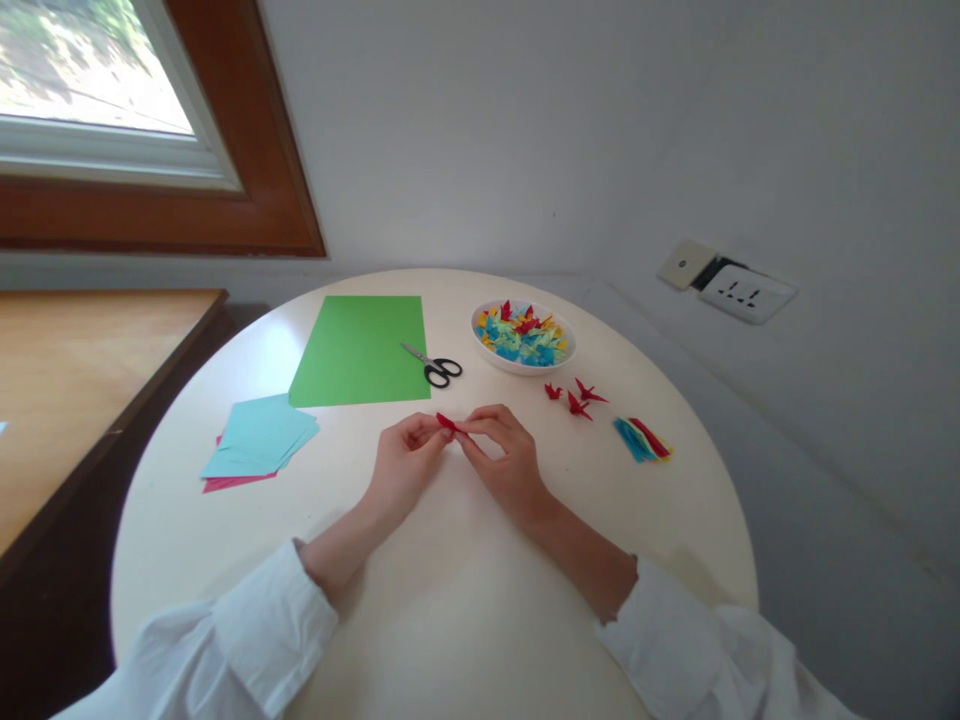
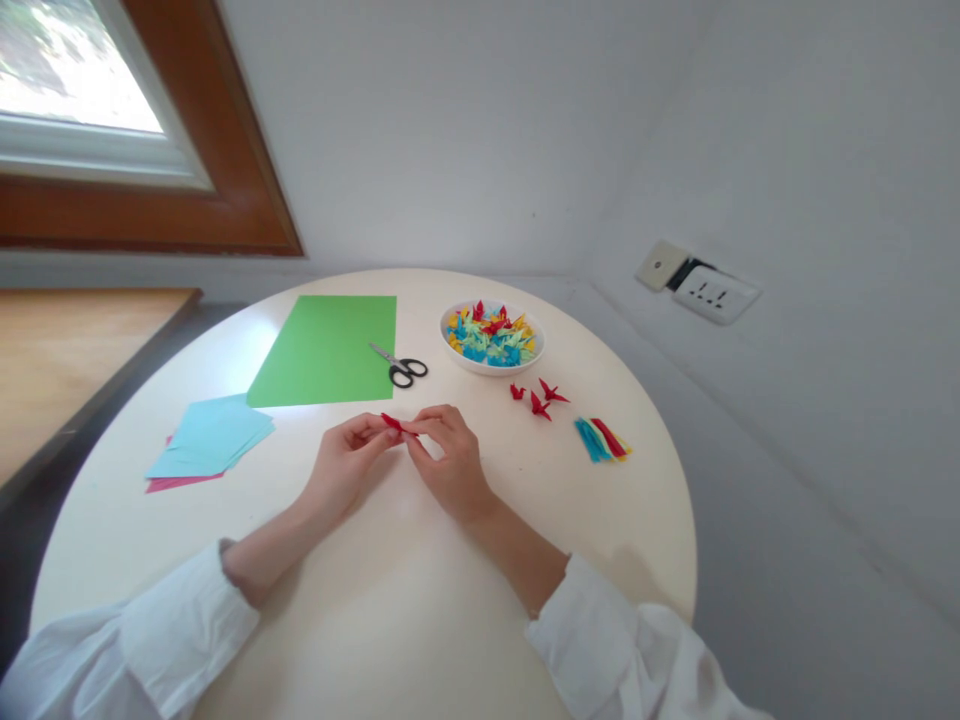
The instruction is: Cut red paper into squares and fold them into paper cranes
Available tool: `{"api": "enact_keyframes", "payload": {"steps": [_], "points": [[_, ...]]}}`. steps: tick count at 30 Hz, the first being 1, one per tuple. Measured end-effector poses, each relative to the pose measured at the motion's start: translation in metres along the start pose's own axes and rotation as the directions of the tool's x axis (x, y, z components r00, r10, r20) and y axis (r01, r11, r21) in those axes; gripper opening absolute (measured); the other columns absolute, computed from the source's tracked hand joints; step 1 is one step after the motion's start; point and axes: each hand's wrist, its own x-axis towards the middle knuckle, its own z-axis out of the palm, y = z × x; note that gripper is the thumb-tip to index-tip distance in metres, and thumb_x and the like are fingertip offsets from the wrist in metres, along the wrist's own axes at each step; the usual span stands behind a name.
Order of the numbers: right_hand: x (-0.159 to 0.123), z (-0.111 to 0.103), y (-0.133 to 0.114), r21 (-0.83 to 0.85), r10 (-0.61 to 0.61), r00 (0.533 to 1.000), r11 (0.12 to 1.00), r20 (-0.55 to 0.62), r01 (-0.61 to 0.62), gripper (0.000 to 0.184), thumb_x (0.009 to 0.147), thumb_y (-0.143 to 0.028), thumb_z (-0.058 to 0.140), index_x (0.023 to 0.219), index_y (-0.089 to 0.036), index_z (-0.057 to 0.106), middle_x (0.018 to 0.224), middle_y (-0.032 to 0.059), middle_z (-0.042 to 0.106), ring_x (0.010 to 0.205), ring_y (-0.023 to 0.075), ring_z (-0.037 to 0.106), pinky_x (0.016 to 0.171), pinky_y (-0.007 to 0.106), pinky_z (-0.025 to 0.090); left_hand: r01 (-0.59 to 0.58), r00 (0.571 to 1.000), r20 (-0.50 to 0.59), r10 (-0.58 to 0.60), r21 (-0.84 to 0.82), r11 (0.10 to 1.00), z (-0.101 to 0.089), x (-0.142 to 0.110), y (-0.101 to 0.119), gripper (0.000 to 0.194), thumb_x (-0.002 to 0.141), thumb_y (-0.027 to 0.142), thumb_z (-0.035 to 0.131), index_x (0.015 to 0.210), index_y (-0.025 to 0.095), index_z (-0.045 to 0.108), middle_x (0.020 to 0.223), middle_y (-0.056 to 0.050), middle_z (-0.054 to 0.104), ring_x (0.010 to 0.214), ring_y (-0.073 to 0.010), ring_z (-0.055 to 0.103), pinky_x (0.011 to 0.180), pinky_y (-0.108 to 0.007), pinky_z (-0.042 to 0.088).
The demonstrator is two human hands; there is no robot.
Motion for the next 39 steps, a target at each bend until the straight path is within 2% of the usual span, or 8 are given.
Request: {"api": "enact_keyframes", "payload": {"steps": [4, 13, 21, 27, 32, 39], "points": [[0.0001, -0.0008, -0.0001, -0.037, -0.035, 0.999, 0.999, -0.001, 0.034, 0.017, 0.078, -0.013, 0.057, 0.084, -0.024, 0.068, 0.081, 0.0042, 0.062, 0.077, 0.0163, 0.060, 0.069, 0.031, 0.051, 0.038, 0.999, -0.017, -0.039, -0.053, 0.998, 0.0022, -0.0010, 0.0002, 0.011, 0.061, 0.024, 0.068, 0.066, 0.015, 0.065, 0.067, -0.002, 0.067, 0.068, -0.0143, 0.061, 0.072, -0.028, 0.046], [-0.0002, -0.0010, 0.0008, -0.063, -0.086, 0.996, 0.994, -0.010, 0.086, 0.017, 0.080, -0.013, 0.057, 0.088, -0.023, 0.068, 0.082, 0.0053, 0.063, 0.078, 0.0159, 0.061, 0.069, 0.030, 0.052, 0.040, 0.998, -0.039, -0.043, -0.083, 0.996, 0.0028, -0.0015, -0.0003, 0.013, 0.059, 0.026, 0.070, 0.065, 0.014, 0.066, 0.064, -0.002, 0.067, 0.066, -0.0133, 0.060, 0.070, -0.027, 0.046], [-0.0010, -0.0018, 0.0025, -0.086, -0.110, 0.993, 0.990, 0.030, 0.113, 0.017, 0.080, -0.013, 0.054, 0.082, -0.024, 0.067, 0.080, 0.0049, 0.064, 0.077, 0.0165, 0.061, 0.067, 0.030, 0.052, 0.096, 0.994, -0.049, -0.100, -0.079, 0.992, 0.0032, -0.0020, -0.0020, 0.013, 0.059, 0.026, 0.070, 0.062, 0.014, 0.066, 0.063, -0.003, 0.067, 0.065, -0.0140, 0.060, 0.069, -0.027, 0.046], [0.0005, -0.0004, 0.0005, -0.102, -0.010, 0.997, 0.995, 0.074, 0.017, 0.011, 0.078, -0.015, 0.054, 0.081, -0.022, 0.063, 0.078, 0.0042, 0.066, 0.076, 0.0178, 0.061, 0.072, 0.033, 0.050, 0.028, 0.999, -0.046, -0.028, -0.010, 1.000, 0.0020, -0.0008, -0.0047, 0.011, 0.062, 0.025, 0.067, 0.065, 0.015, 0.066, 0.066, -0.002, 0.068, 0.066, -0.0144, 0.060, 0.069, -0.027, 0.045], [-0.0005, 0.0004, -0.0003, -0.094, 0.082, 0.993, 0.993, 0.085, -0.074, 0.008, 0.079, -0.016, 0.053, 0.079, -0.021, 0.060, 0.077, 0.0037, 0.065, 0.074, 0.0165, 0.060, 0.067, 0.030, 0.048, -0.035, 0.999, -0.012, 0.036, 0.055, 0.998, 0.0001, 0.0011, -0.0058, 0.013, 0.064, 0.025, 0.066, 0.071, 0.015, 0.067, 0.071, -0.003, 0.070, 0.069, -0.0159, 0.062, 0.070, -0.028, 0.046], [0.0006, 0.0015, -0.0021, -0.042, 0.143, 0.985, 0.989, 0.098, -0.139, 0.006, 0.079, -0.019, 0.053, 0.077, -0.021, 0.059, 0.076, 0.0033, 0.065, 0.072, 0.0162, 0.059, 0.063, 0.029, 0.046, -0.054, 0.998, -0.014, 0.056, 0.084, 0.995, -0.0005, 0.0012, -0.0044, 0.012, 0.064, 0.024, 0.066, 0.071, 0.015, 0.067, 0.075, -0.005, 0.071, 0.074, -0.0175, 0.064, 0.073, -0.030, 0.048]]}}
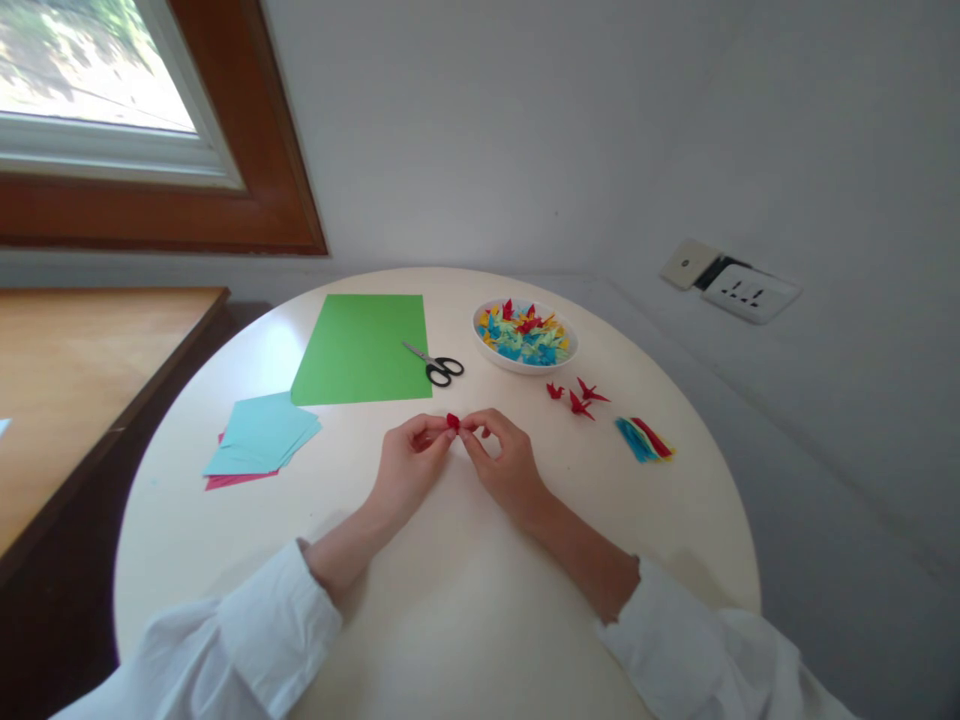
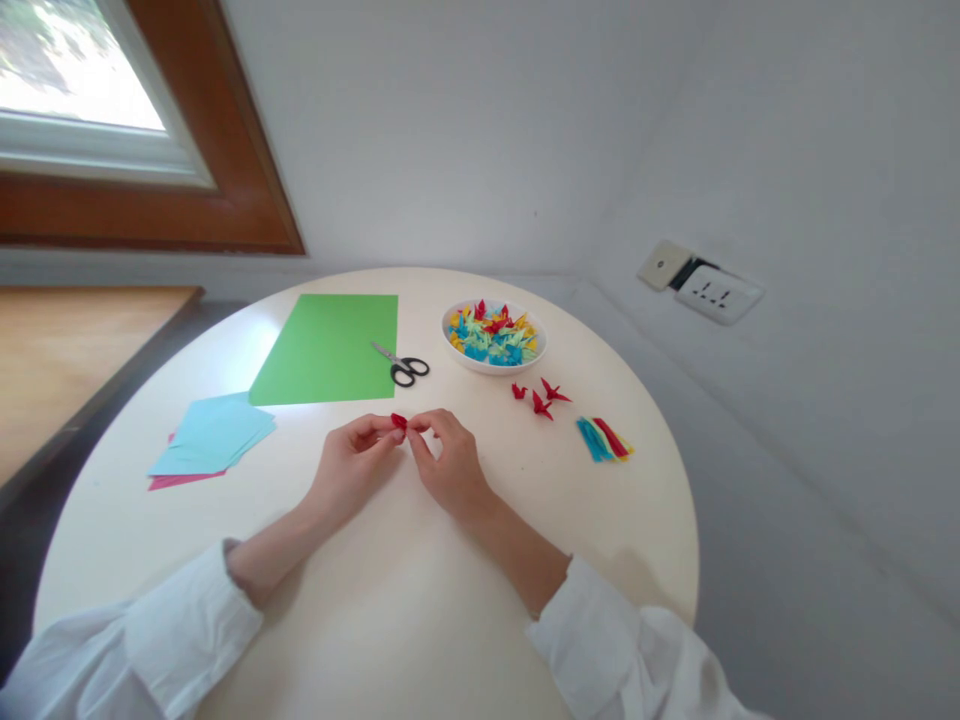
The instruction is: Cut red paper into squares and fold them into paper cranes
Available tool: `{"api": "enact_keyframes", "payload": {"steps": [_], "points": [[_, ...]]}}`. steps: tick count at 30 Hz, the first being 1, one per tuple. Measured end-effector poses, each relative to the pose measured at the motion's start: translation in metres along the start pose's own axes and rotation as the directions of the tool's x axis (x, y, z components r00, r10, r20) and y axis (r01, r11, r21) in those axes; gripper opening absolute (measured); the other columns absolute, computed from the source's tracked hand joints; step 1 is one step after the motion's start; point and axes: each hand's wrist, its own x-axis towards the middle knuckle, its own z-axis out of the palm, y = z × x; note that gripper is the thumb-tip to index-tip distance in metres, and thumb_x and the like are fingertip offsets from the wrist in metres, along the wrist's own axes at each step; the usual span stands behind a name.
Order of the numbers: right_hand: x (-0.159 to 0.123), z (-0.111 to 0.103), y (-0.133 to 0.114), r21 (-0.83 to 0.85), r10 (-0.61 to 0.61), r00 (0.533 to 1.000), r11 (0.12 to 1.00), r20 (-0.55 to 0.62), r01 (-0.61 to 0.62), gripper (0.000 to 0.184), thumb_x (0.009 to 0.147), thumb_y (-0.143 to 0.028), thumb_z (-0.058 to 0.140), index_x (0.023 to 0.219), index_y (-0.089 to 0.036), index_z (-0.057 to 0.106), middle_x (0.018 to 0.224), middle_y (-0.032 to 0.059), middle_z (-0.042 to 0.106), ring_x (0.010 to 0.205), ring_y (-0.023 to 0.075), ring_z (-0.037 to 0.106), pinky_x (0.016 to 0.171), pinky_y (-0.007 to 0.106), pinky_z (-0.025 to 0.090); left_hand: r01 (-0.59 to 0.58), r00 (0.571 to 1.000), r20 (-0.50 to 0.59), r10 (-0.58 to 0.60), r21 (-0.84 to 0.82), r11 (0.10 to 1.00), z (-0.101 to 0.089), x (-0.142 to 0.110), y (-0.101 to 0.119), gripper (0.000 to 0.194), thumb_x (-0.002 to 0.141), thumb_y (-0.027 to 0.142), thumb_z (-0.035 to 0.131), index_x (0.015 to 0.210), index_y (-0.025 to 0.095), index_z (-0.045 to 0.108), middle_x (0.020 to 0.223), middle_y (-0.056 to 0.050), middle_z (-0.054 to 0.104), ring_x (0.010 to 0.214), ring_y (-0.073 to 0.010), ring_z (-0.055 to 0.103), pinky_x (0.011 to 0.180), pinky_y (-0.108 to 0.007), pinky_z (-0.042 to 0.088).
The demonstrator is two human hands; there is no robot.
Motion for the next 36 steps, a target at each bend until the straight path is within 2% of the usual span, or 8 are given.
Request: {"api": "enact_keyframes", "payload": {"steps": [8, 14, 18, 24, 30, 36], "points": [[0.0004, 0.0003, 0.0021, 0.073, 0.050, 0.999, 0.996, 0.017, -0.051, 0.003, 0.076, -0.023, 0.061, 0.078, -0.021, 0.061, 0.078, 0.0031, 0.066, 0.073, 0.0162, 0.060, 0.064, 0.029, 0.046, -0.025, 0.999, -0.021, 0.024, -0.029, 0.999, -0.0002, 0.0002, -0.0022, 0.012, 0.064, 0.026, 0.066, 0.068, 0.014, 0.067, 0.083, -0.007, 0.071, 0.081, -0.0188, 0.064, 0.077, -0.031, 0.049], [0.0001, 0.0002, 0.0032, 0.096, 0.100, 0.995, 0.990, 0.014, -0.101, 0.002, 0.076, -0.019, 0.059, 0.076, -0.020, 0.061, 0.078, 0.0031, 0.067, 0.072, 0.0161, 0.060, 0.064, 0.029, 0.046, -0.003, 1.000, 0.021, 0.003, -0.002, 1.000, -0.0006, 0.0006, -0.0013, 0.015, 0.066, 0.027, 0.067, 0.073, 0.014, 0.069, 0.077, -0.006, 0.072, 0.075, -0.0183, 0.064, 0.074, -0.031, 0.049], [0.0002, 0.0014, 0.0027, 0.151, 0.149, 0.989, 0.977, 0.015, -0.150, 0.004, 0.075, -0.019, 0.058, 0.075, -0.020, 0.062, 0.075, 0.0024, 0.067, 0.068, 0.0153, 0.058, 0.062, 0.028, 0.045, -0.003, 1.000, 0.001, 0.003, 0.041, 0.999, -0.0013, 0.0014, -0.0006, 0.014, 0.065, 0.028, 0.068, 0.070, 0.014, 0.068, 0.071, -0.005, 0.071, 0.068, -0.0169, 0.063, 0.068, -0.029, 0.048], [0.0000, 0.0049, 0.0044, 0.305, 0.261, 0.965, 0.917, 0.025, -0.256, 0.006, 0.072, -0.024, 0.061, 0.075, -0.018, 0.063, 0.075, 0.0034, 0.066, 0.068, 0.0152, 0.058, 0.063, 0.028, 0.046, 0.033, 0.999, -0.016, -0.034, -0.068, 0.997, 0.0004, 0.0015, 0.0011, 0.021, 0.059, 0.025, 0.073, 0.075, 0.014, 0.064, 0.070, -0.003, 0.069, 0.067, -0.0153, 0.063, 0.065, -0.027, 0.049], [0.0006, 0.0047, 0.0034, 0.412, 0.339, 0.937, 0.845, 0.081, -0.342, 0.010, 0.069, -0.025, 0.064, 0.074, -0.018, 0.062, 0.074, 0.0028, 0.066, 0.068, 0.0149, 0.059, 0.065, 0.027, 0.047, -0.017, 1.000, 0.003, 0.017, 0.017, 1.000, -0.0004, 0.0015, 0.0005, 0.014, 0.064, 0.026, 0.069, 0.070, 0.013, 0.068, 0.070, -0.005, 0.070, 0.067, -0.0154, 0.062, 0.066, -0.027, 0.047], [0.0008, 0.0034, 0.0046, 0.482, 0.361, 0.922, 0.788, 0.142, -0.383, 0.010, 0.067, -0.024, 0.064, 0.075, -0.018, 0.064, 0.074, 0.0027, 0.067, 0.069, 0.0149, 0.060, 0.067, 0.028, 0.047, -0.038, 0.998, 0.046, 0.040, -0.060, 0.998, -0.0021, 0.0015, -0.0006, 0.011, 0.064, 0.024, 0.069, 0.067, 0.014, 0.067, 0.078, -0.007, 0.071, 0.073, -0.0172, 0.063, 0.071, -0.029, 0.048]]}}
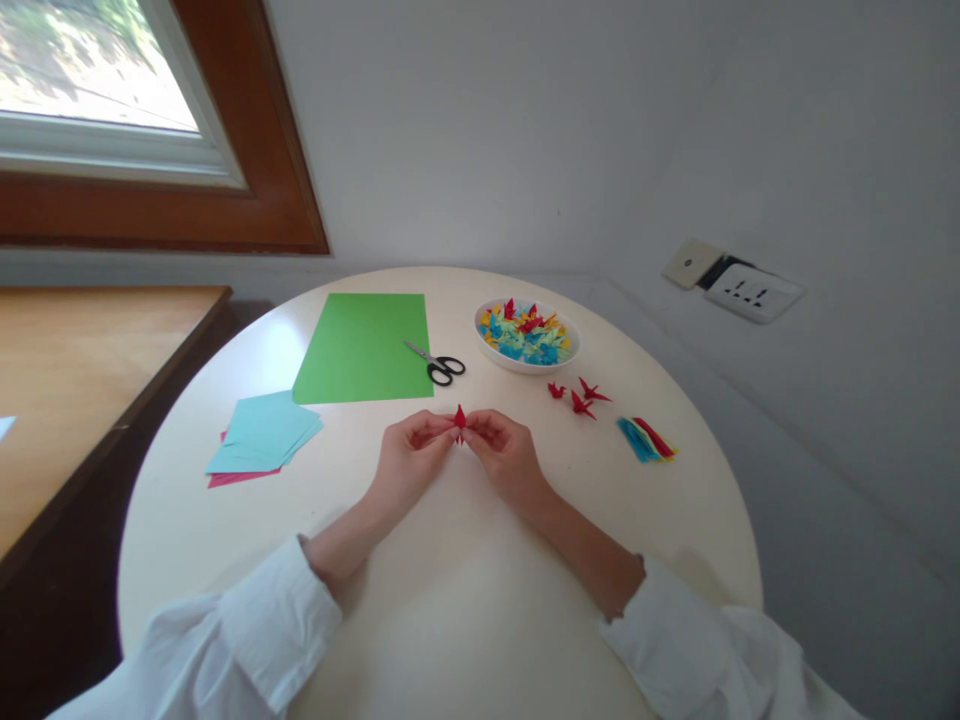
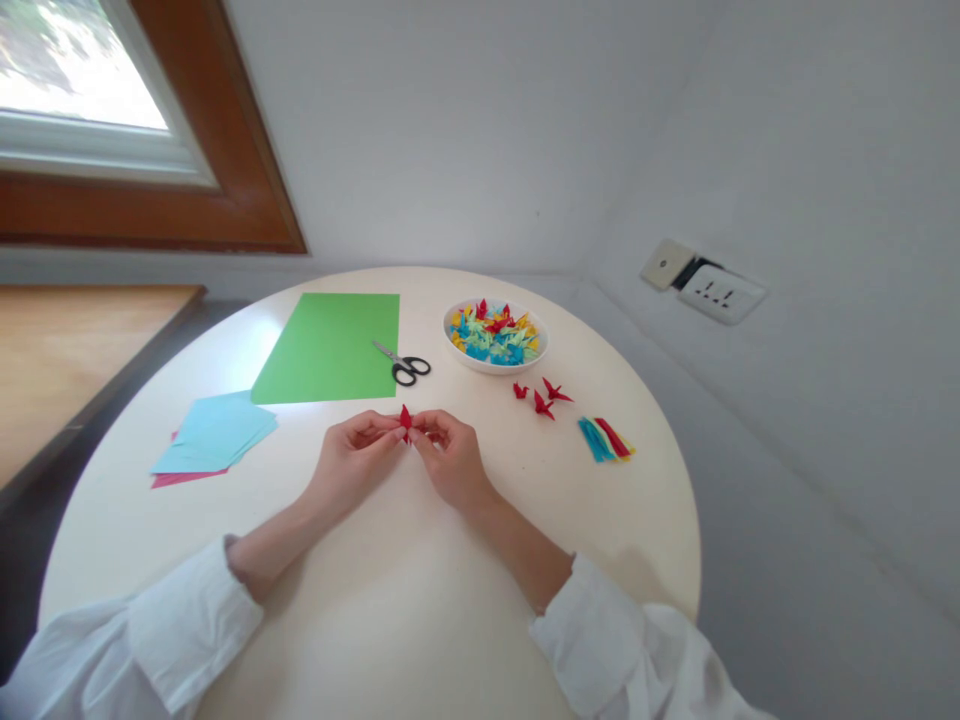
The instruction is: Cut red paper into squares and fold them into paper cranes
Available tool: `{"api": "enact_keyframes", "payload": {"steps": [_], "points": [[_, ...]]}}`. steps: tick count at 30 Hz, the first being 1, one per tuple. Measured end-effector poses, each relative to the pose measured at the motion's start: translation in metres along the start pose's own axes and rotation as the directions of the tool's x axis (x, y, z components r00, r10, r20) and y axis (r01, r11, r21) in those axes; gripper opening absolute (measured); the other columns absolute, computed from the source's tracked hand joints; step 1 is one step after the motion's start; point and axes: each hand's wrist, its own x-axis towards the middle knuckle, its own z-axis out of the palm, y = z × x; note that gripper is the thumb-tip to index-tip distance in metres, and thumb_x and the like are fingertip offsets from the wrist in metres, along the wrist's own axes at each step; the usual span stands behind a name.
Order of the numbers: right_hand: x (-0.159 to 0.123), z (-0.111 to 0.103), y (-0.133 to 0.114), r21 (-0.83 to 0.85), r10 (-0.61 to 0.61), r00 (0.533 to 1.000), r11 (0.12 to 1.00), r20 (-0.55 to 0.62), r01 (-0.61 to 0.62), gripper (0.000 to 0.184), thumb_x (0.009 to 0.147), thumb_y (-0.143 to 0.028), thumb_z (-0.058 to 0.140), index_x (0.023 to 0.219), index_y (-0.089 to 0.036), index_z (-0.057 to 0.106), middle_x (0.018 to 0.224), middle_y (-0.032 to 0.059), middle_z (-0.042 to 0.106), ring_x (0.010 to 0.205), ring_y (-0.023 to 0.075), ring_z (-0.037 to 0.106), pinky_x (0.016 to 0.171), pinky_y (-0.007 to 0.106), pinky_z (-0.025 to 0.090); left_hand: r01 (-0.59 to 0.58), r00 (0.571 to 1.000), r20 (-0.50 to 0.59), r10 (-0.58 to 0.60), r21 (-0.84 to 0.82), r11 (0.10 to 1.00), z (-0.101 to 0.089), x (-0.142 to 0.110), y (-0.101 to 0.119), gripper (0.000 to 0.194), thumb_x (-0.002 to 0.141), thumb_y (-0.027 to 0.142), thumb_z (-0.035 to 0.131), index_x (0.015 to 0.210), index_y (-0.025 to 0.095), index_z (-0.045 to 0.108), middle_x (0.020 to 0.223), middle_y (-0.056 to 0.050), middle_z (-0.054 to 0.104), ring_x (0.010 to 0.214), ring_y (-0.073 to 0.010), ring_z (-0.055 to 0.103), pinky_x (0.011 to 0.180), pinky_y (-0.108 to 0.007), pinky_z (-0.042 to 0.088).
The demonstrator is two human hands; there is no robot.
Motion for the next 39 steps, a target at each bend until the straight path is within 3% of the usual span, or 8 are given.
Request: {"api": "enact_keyframes", "payload": {"steps": [7, 14, 20, 25, 32, 39], "points": [[0.0008, 0.0013, 0.0015, 0.018, 0.016, 0.999, 1.000, -0.038, -0.015, 0.009, 0.064, -0.023, 0.065, 0.072, -0.018, 0.066, 0.072, 0.0025, 0.067, 0.066, 0.0144, 0.059, 0.065, 0.028, 0.046, -0.006, 0.999, -0.034, 0.007, 0.028, 1.000, -0.0003, -0.0004, 0.0013, 0.011, 0.063, 0.023, 0.070, 0.066, 0.013, 0.068, 0.074, -0.007, 0.071, 0.073, -0.0177, 0.063, 0.075, -0.031, 0.048], [0.0011, 0.0027, -0.0001, 0.034, 0.031, 0.998, 0.999, -0.057, -0.029, 0.010, 0.063, -0.024, 0.066, 0.071, -0.018, 0.065, 0.070, 0.0020, 0.067, 0.064, 0.0139, 0.059, 0.064, 0.027, 0.046, 0.029, 0.997, -0.070, -0.027, 0.023, 0.999, -0.0005, 0.0005, -0.0004, 0.013, 0.061, 0.025, 0.072, 0.065, 0.013, 0.067, 0.067, -0.004, 0.069, 0.064, -0.0144, 0.060, 0.064, -0.026, 0.045], [0.0005, 0.0035, 0.0007, 0.068, 0.040, 0.997, 0.997, -0.070, -0.035, 0.010, 0.062, -0.023, 0.067, 0.070, -0.018, 0.065, 0.070, 0.0019, 0.067, 0.065, 0.0140, 0.061, 0.066, 0.028, 0.049, 0.100, 0.993, -0.047, -0.108, -0.136, 0.986, -0.0001, 0.0013, 0.0005, 0.022, 0.057, 0.025, 0.076, 0.066, 0.014, 0.059, 0.059, 0.000, 0.065, 0.057, -0.0104, 0.058, 0.057, -0.021, 0.042], [0.0002, 0.0042, 0.0001, 0.109, 0.059, 0.997, 0.993, -0.053, -0.053, 0.011, 0.062, -0.023, 0.066, 0.071, -0.018, 0.064, 0.069, 0.0012, 0.067, 0.064, 0.0139, 0.062, 0.064, 0.027, 0.051, 0.139, 0.989, -0.021, -0.146, -0.216, 0.967, 0.0007, 0.0016, 0.0014, 0.031, 0.055, 0.024, 0.077, 0.073, 0.016, 0.054, 0.060, 0.000, 0.068, 0.057, -0.0120, 0.061, 0.061, -0.024, 0.046], [0.0011, 0.0027, 0.0032, 0.041, 0.043, 0.999, 0.998, -0.030, -0.042, 0.011, 0.063, -0.023, 0.067, 0.072, -0.018, 0.064, 0.070, 0.0014, 0.068, 0.065, 0.0138, 0.062, 0.064, 0.027, 0.051, 0.233, 0.970, -0.027, -0.241, -0.180, 0.956, 0.0017, 0.0023, 0.0044, 0.026, 0.052, 0.019, 0.075, 0.074, 0.011, 0.065, 0.066, -0.003, 0.069, 0.061, -0.0126, 0.061, 0.066, -0.026, 0.047], [0.0006, 0.0022, 0.0023, 0.060, 0.067, 0.998, 0.996, -0.001, -0.067, 0.015, 0.061, -0.025, 0.070, 0.072, -0.018, 0.062, 0.068, 0.0004, 0.066, 0.065, 0.0133, 0.061, 0.066, 0.027, 0.051, 0.260, 0.965, 0.012, -0.263, -0.201, 0.944, 0.0015, 0.0011, 0.0062, 0.024, 0.052, 0.029, 0.077, 0.066, 0.011, 0.068, 0.064, -0.004, 0.068, 0.060, -0.0118, 0.058, 0.062, -0.024, 0.044]]}}
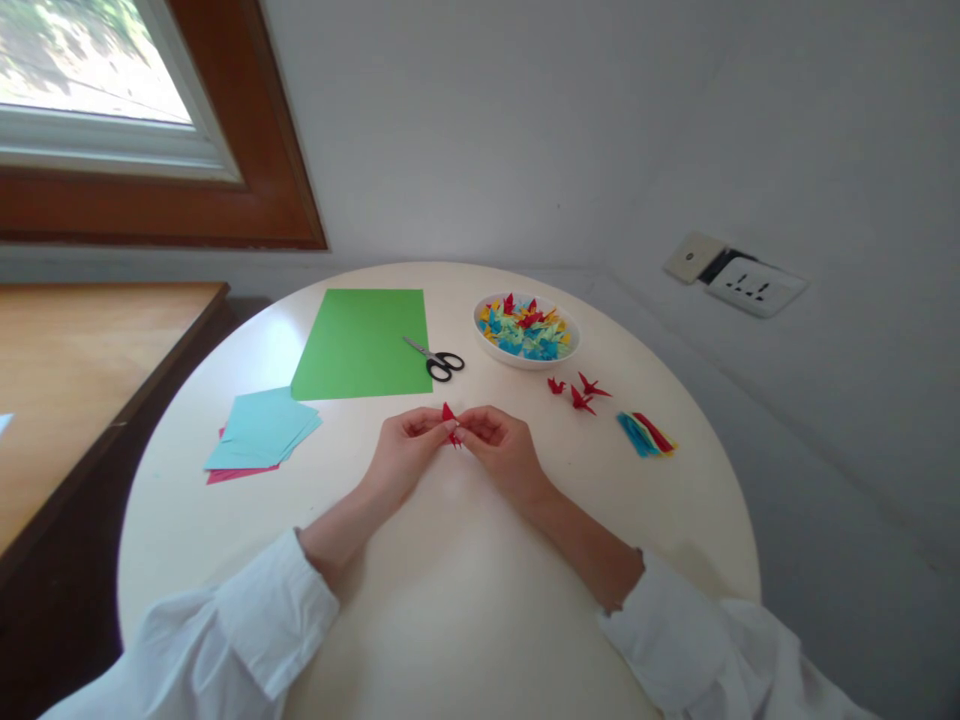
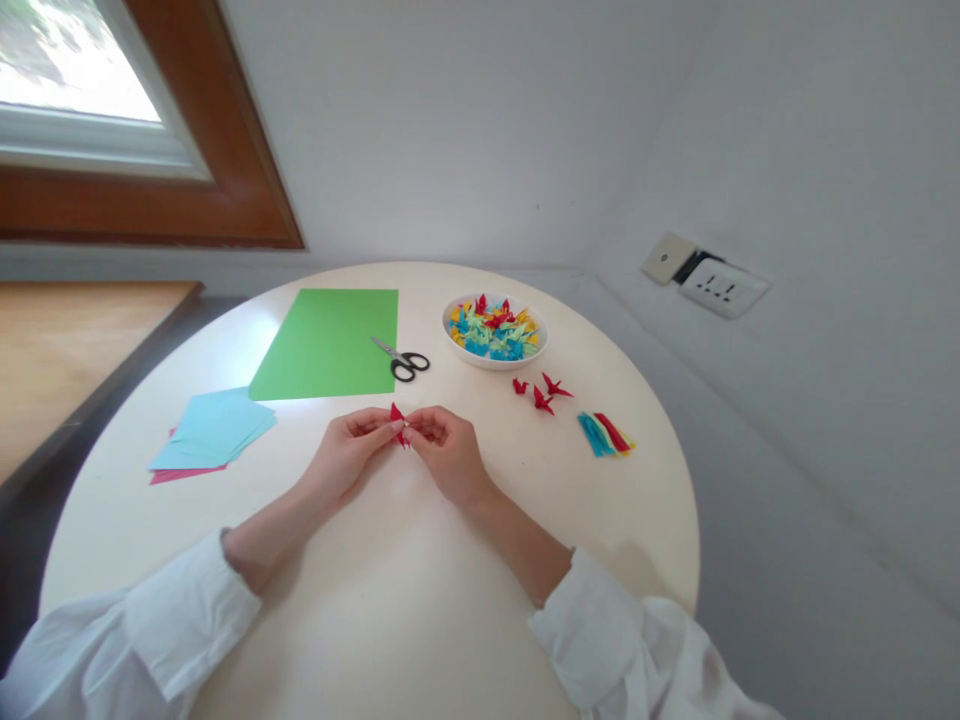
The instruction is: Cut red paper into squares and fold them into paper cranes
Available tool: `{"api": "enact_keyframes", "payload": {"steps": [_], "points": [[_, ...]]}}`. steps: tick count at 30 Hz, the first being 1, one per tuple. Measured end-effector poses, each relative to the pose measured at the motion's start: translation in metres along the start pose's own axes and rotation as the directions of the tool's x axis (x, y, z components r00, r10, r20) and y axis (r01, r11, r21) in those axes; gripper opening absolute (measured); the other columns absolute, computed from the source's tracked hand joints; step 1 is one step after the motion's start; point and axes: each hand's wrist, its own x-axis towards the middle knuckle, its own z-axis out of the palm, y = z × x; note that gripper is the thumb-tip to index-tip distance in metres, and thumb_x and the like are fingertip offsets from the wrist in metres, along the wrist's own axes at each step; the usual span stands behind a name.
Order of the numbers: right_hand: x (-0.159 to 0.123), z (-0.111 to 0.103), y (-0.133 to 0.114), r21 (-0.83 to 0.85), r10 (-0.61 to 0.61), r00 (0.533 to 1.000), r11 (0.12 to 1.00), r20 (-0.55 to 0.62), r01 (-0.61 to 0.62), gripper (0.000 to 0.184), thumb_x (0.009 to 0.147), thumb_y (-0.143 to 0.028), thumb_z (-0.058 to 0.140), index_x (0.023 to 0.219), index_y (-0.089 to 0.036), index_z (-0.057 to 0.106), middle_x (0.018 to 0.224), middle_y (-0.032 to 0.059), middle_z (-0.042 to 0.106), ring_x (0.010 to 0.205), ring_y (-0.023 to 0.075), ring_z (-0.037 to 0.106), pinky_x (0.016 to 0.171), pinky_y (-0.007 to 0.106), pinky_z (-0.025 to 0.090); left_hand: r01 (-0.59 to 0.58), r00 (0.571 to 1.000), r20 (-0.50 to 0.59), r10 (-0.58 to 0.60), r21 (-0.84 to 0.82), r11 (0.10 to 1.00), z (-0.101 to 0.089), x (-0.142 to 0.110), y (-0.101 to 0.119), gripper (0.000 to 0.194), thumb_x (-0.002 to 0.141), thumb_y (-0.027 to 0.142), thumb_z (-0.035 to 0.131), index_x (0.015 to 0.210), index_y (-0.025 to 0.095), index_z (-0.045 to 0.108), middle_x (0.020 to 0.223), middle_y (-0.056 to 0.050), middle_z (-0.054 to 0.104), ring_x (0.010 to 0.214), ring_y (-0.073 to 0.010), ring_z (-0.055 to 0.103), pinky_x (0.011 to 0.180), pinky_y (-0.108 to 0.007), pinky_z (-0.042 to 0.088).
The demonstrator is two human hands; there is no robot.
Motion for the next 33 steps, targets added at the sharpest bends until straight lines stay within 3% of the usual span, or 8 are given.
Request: {"api": "enact_keyframes", "payload": {"steps": [7, 11, 19, 26, 33], "points": [[-0.0013, 0.0022, -0.0014, 0.052, 0.069, 0.994, 0.996, 0.080, -0.074, 0.027, 0.058, -0.026, 0.073, 0.077, -0.020, 0.055, 0.069, -0.0017, 0.066, 0.065, 0.0136, 0.064, 0.068, 0.029, 0.052, -0.015, 1.000, 0.001, 0.015, -0.028, 1.000, 0.0000, 0.0002, -0.0009, 0.024, 0.052, 0.029, 0.078, 0.066, 0.012, 0.067, 0.061, -0.002, 0.066, 0.057, -0.0114, 0.057, 0.058, -0.024, 0.044], [-0.0012, 0.0016, -0.0005, 0.058, 0.055, 0.993, 0.996, 0.107, -0.061, 0.029, 0.060, -0.024, 0.072, 0.079, -0.022, 0.051, 0.058, -0.0067, 0.061, 0.058, 0.0122, 0.063, 0.065, 0.028, 0.052, -0.018, 1.000, 0.010, 0.018, -0.030, 0.999, 0.0011, 0.0009, -0.0006, 0.025, 0.052, 0.028, 0.077, 0.065, 0.011, 0.066, 0.057, -0.002, 0.065, 0.053, -0.0102, 0.056, 0.055, -0.023, 0.043], [-0.0010, 0.0020, -0.0029, 0.050, 0.020, 0.992, 0.998, 0.126, -0.026, 0.030, 0.061, -0.026, 0.072, 0.080, -0.021, 0.049, 0.053, -0.0086, 0.057, 0.054, 0.0116, 0.061, 0.060, 0.026, 0.049, -0.099, 0.995, 0.018, 0.100, -0.050, 0.994, 0.0009, -0.0017, -0.0006, 0.039, 0.058, 0.028, 0.076, 0.088, 0.017, 0.053, 0.057, 0.002, 0.067, 0.049, -0.0121, 0.058, 0.054, -0.026, 0.046], [-0.0030, 0.0006, -0.0027, -0.026, -0.088, 0.995, 0.996, 0.053, 0.089, 0.020, 0.068, -0.030, 0.066, 0.083, -0.021, 0.055, 0.074, 0.0010, 0.066, 0.069, 0.0142, 0.063, 0.065, 0.027, 0.050, -0.193, 0.981, 0.001, 0.194, 0.096, 0.976, -0.0022, 0.0027, -0.0030, 0.026, 0.059, 0.027, 0.075, 0.075, 0.016, 0.057, 0.055, 0.003, 0.064, 0.051, -0.0100, 0.056, 0.053, -0.021, 0.040], [-0.0001, -0.0005, -0.0003, -0.061, -0.082, 0.996, 0.995, -0.023, 0.081, 0.020, 0.065, -0.030, 0.069, 0.080, -0.020, 0.058, 0.068, 0.0004, 0.066, 0.064, 0.0145, 0.063, 0.062, 0.028, 0.051, -0.202, 0.979, 0.029, 0.200, 0.147, 0.968, -0.0027, 0.0034, -0.0031, 0.022, 0.061, 0.028, 0.073, 0.074, 0.014, 0.063, 0.067, -0.001, 0.066, 0.060, -0.0123, 0.059, 0.059, -0.024, 0.044]]}}
